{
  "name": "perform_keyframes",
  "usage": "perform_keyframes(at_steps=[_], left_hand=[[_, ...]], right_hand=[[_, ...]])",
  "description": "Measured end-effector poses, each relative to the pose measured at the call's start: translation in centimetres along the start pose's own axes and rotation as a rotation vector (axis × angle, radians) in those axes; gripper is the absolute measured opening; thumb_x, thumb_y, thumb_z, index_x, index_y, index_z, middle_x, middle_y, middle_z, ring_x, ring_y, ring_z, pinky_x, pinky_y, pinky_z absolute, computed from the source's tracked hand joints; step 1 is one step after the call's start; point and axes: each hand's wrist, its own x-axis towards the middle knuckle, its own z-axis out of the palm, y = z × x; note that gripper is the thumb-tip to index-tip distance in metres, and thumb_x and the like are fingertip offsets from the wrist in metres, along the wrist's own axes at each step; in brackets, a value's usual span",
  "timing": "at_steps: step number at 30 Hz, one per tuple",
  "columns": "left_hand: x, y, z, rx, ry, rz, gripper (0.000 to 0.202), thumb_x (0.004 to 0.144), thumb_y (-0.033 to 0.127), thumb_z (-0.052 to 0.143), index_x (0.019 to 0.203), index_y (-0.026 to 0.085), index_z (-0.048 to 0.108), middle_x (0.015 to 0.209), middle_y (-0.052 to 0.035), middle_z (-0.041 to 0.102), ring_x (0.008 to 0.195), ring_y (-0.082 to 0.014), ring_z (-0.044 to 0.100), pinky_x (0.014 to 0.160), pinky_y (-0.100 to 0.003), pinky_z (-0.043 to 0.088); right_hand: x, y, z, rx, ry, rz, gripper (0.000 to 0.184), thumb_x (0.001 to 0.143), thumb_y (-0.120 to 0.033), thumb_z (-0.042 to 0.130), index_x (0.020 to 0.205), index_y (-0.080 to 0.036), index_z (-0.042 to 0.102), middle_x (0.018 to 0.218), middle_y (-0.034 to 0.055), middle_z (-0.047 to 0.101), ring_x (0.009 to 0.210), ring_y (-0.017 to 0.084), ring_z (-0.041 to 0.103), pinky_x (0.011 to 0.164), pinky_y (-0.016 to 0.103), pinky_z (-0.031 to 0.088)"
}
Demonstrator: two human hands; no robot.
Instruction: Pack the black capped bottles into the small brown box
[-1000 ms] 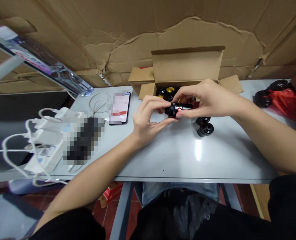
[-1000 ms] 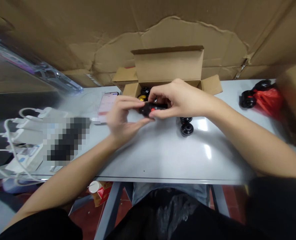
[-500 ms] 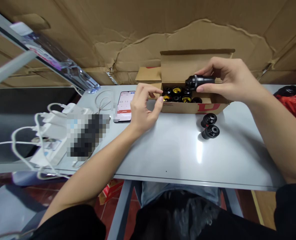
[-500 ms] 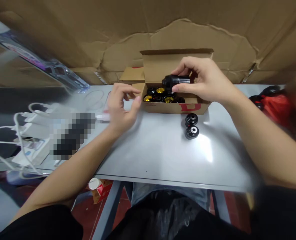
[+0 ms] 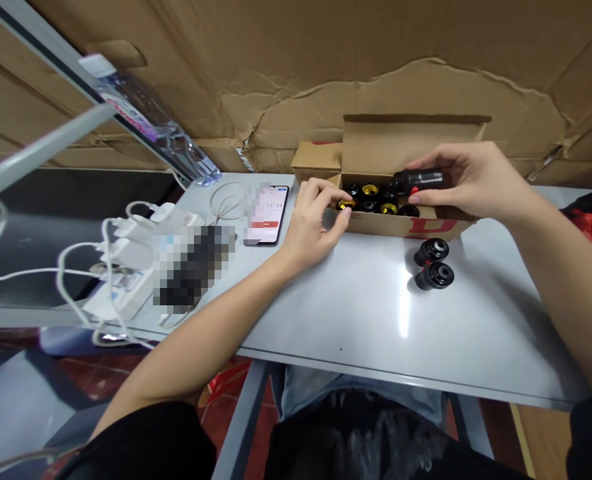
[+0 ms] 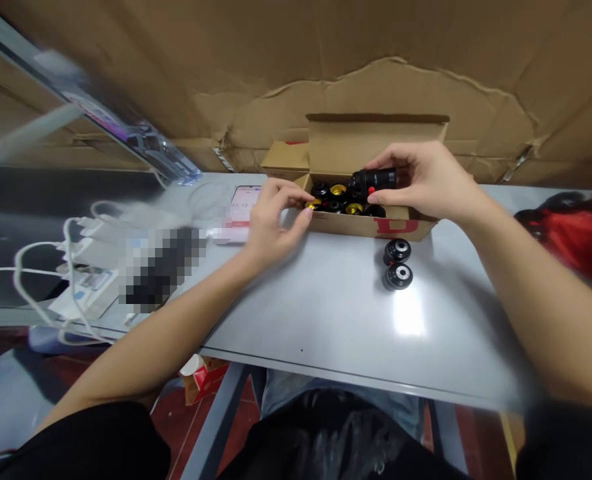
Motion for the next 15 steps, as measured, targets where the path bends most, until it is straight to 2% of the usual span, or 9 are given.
perform_keyframes(at_steps=[4, 9, 13, 15], left_hand=[[-0.05, 0.09, -0.03, -0.012, -0.011, 0.006, 0.017, 0.119, 0.031, 0.069, 0.132, 0.027, 0.08, 0.128, -0.0131, 0.076, 0.124, -0.0324, 0.074, 0.111, -0.055, 0.069], [-0.02, -0.01, -0.14, -0.009, -0.013, 0.037, 0.017, 0.12, 0.033, 0.069, 0.133, 0.027, 0.079, 0.129, -0.0133, 0.075, 0.124, -0.0323, 0.073, 0.11, -0.054, 0.069], [-0.01, -0.11, -0.13, -0.007, -0.03, 0.031, 0.018, 0.12, 0.033, 0.068, 0.133, 0.027, 0.08, 0.131, -0.0141, 0.074, 0.127, -0.0329, 0.073, 0.108, -0.054, 0.069], [-0.02, -0.12, -0.11, -0.001, -0.041, 0.016, 0.018, 0.119, 0.033, 0.069, 0.133, 0.028, 0.08, 0.132, -0.0142, 0.074, 0.127, -0.0334, 0.072, 0.108, -0.055, 0.068]], right_hand=[[-0.1, -0.25, 0.12, -0.06, 0.034, -0.002, 0.045, 0.086, -0.054, 0.109, 0.128, -0.042, 0.096, 0.127, 0.0053, 0.095, 0.115, 0.044, 0.085, 0.11, 0.075, 0.072], [0.25, -0.25, 0.37, 0.0, 0.094, -0.02, 0.049, 0.084, -0.045, 0.112, 0.129, -0.039, 0.095, 0.135, 0.0085, 0.093, 0.12, 0.044, 0.084, 0.115, 0.072, 0.069], [0.32, -0.13, 0.25, 0.013, 0.035, -0.004, 0.047, 0.089, -0.048, 0.109, 0.132, -0.037, 0.095, 0.136, 0.0091, 0.094, 0.122, 0.044, 0.083, 0.112, 0.07, 0.07], [0.3, -0.01, 0.03, -0.006, 0.005, -0.006, 0.047, 0.09, -0.049, 0.107, 0.134, -0.039, 0.095, 0.136, 0.0068, 0.094, 0.122, 0.044, 0.083, 0.11, 0.071, 0.07]])
